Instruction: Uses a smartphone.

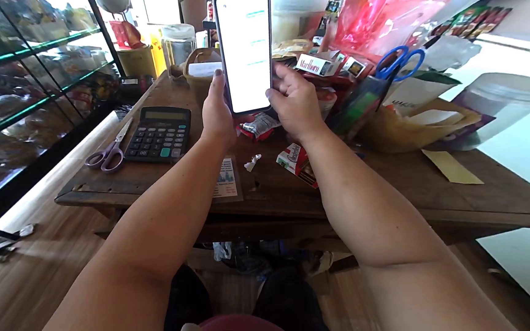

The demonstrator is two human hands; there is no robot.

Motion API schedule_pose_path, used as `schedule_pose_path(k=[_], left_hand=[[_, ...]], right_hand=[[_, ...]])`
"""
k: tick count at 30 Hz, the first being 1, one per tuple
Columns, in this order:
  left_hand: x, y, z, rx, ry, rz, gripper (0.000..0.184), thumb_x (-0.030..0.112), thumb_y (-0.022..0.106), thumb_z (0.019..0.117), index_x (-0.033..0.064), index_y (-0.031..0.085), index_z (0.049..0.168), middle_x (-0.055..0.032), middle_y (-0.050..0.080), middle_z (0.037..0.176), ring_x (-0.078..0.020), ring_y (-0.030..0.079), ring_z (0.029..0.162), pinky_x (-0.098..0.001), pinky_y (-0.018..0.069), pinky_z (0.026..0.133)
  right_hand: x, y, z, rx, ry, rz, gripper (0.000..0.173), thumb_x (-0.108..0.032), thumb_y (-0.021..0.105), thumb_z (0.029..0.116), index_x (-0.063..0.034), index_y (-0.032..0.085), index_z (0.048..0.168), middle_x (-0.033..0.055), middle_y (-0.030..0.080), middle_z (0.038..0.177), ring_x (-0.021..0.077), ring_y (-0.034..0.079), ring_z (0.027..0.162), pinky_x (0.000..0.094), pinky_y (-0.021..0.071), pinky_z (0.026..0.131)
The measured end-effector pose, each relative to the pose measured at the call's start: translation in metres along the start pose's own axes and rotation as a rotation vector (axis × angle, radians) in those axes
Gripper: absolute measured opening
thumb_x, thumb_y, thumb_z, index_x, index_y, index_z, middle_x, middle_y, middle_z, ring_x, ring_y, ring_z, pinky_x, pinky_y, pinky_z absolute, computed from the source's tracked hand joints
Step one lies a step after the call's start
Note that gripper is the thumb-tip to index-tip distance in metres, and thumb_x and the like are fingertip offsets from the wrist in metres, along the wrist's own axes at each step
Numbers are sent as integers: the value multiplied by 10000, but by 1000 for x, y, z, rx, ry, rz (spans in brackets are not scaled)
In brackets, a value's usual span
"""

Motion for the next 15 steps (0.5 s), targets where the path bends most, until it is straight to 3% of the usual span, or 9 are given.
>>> schedule_pose_path(k=[15], left_hand=[[0,0,1,9,-2,-1,510,464,190,1117,153,536,1324,-77,696,1109,-197,709,823,-332,573,544]], right_hand=[[0,0,0,7,4,10,486,-23,555,981,41,489,1459,131,705,1239,80,695,1069,247,555,956]])
Point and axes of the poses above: each hand's wrist, its own z-axis towards the middle knuckle, its own y-axis out of the palm, x = y × z, the point moved 1 cm from there along z, towards the middle knuckle
